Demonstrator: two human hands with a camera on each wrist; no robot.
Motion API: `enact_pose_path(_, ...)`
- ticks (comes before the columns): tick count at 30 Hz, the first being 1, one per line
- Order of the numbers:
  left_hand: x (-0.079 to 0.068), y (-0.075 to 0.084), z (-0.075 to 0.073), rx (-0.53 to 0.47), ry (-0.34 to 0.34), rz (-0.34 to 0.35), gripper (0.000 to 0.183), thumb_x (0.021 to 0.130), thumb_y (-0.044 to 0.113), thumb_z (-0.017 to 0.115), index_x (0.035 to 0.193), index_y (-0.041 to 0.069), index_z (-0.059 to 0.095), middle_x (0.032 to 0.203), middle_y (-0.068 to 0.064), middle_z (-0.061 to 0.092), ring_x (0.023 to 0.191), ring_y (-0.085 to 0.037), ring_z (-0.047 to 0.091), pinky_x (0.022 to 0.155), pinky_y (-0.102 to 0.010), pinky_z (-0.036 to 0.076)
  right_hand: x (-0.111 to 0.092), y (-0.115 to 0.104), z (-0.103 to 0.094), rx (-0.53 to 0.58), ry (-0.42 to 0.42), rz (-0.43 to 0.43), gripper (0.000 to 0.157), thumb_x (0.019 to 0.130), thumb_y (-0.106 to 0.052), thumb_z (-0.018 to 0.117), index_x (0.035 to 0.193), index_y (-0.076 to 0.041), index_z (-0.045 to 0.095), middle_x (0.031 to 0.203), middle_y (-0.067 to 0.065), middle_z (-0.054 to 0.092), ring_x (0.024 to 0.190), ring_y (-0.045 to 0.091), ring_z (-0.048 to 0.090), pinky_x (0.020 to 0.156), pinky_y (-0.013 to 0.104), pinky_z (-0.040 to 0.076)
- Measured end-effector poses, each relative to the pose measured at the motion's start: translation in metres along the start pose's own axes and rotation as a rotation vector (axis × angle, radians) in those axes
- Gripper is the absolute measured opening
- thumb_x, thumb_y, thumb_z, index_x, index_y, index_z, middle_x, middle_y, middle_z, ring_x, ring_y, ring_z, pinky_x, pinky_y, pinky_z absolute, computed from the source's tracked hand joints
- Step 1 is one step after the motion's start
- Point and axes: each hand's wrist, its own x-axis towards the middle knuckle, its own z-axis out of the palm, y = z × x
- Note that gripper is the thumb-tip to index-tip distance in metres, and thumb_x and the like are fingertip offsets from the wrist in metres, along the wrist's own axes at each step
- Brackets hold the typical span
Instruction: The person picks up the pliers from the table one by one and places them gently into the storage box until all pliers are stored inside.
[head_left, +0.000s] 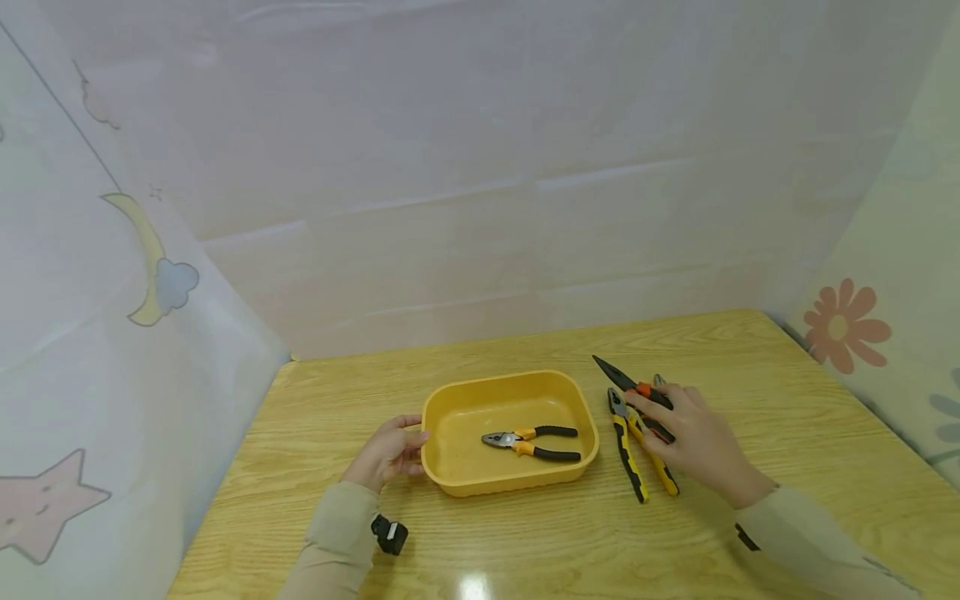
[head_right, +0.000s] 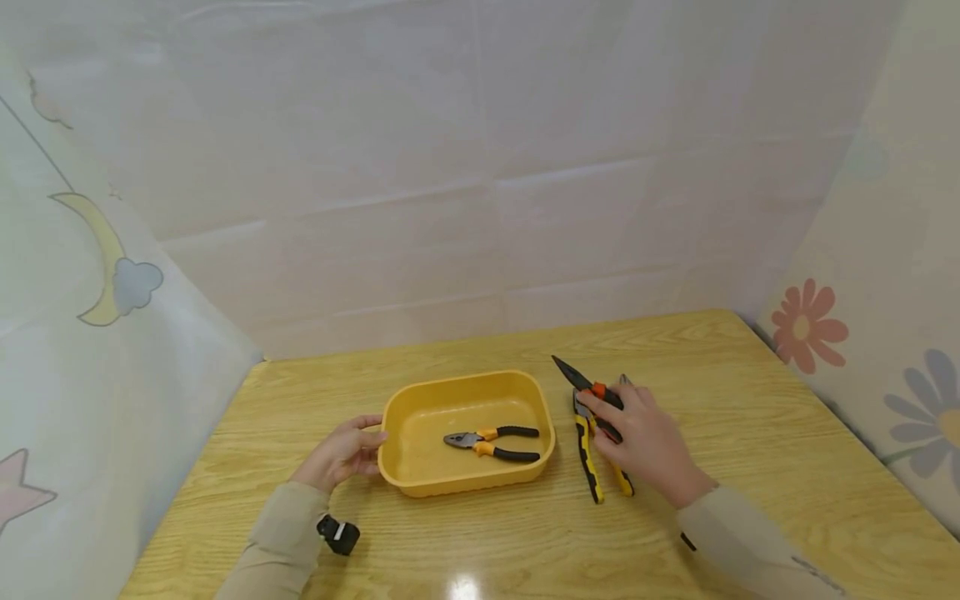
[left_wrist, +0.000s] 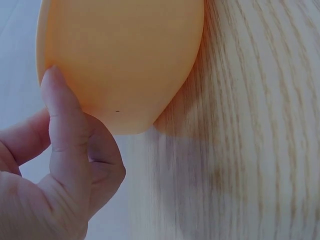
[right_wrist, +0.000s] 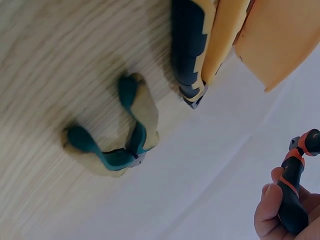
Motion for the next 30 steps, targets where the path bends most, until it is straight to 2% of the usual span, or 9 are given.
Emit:
enact_pose_path(12,0.0,0.0,0.0,0.011,0.007,0.003,0.039,0.097,-0.001,0.054,0.135,-0.005,0.043,0.086,-0.011,0.061,0.065,-0.015,0.056,0.047,-0.024,0.05,0.009,-0.013,0.008,0.058,0.016,-0.032,0.048,0.075,-0.009,0.07,0.123,-0.012,0.067,0.11,0.021,0.057,0.089,0.035,0.054,0.048,0.024,0.033)
enact_pose_path(17,0.0,-0.001,0.0,0.009,0.005,0.008,0.04,0.097,-0.001,0.053,0.135,-0.005,0.043,0.087,-0.011,0.062,0.065,-0.015,0.056,0.047,-0.025,0.05,0.012,-0.018,0.011,0.09,0.005,-0.03,0.048,0.077,-0.008,0.069,0.125,-0.013,0.066,0.111,0.02,0.056,0.095,0.038,0.054,0.045,0.02,0.029)
enact_pose_path(25,-0.001,-0.001,0.0,0.018,0.006,0.007,0.041,0.097,0.0,0.053,0.136,-0.005,0.042,0.09,-0.012,0.061,0.067,-0.016,0.056,0.048,-0.025,0.05,0.016,-0.024,0.017,0.074,-0.012,-0.072,0.052,0.075,-0.008,0.073,0.126,-0.014,0.066,0.113,0.019,0.056,0.091,0.032,0.052,0.048,0.022,0.032)
enact_pose_path(30,-0.001,-0.001,0.001,0.012,0.009,0.006,0.041,0.097,0.0,0.054,0.136,-0.004,0.043,0.09,-0.013,0.062,0.066,-0.016,0.056,0.048,-0.025,0.051,0.018,-0.029,0.021,0.068,-0.012,-0.085,0.051,0.075,-0.009,0.072,0.125,-0.016,0.067,0.114,0.02,0.057,0.085,0.028,0.052,0.045,0.019,0.029)
